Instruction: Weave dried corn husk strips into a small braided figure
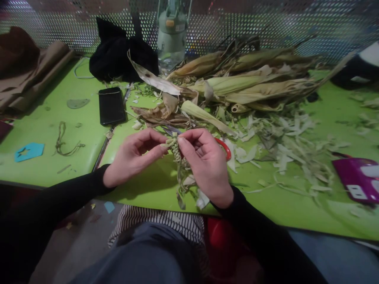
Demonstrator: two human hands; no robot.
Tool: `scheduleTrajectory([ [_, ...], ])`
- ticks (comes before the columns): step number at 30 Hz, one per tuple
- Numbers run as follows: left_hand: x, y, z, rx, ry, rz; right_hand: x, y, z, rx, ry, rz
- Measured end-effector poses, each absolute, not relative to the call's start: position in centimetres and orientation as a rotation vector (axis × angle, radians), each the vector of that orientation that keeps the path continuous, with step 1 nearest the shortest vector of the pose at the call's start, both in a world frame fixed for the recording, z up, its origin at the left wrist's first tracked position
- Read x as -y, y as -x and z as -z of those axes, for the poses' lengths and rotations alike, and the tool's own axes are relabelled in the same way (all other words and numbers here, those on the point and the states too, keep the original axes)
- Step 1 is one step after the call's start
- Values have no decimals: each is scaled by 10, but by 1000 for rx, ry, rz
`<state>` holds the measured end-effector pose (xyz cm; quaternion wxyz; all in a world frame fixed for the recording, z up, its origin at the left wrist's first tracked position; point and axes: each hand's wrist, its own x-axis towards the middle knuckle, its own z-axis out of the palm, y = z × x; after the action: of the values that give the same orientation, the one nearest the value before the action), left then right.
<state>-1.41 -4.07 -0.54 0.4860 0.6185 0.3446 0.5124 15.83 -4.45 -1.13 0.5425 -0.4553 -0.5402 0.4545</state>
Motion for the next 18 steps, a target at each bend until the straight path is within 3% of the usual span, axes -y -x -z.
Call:
scheduleTrajectory([
  [5, 38, 20, -1, -801, -1447, -1100, 47, -165, 4, 1374, 1120, -1138],
  [13, 32, 26, -8, -812, -1307, -895, 51, -168, 0, 1537, 1228, -849],
  [18, 28, 28, -6, -869, -1350, -861, 48, -166, -1, 1586, 1260, -891],
])
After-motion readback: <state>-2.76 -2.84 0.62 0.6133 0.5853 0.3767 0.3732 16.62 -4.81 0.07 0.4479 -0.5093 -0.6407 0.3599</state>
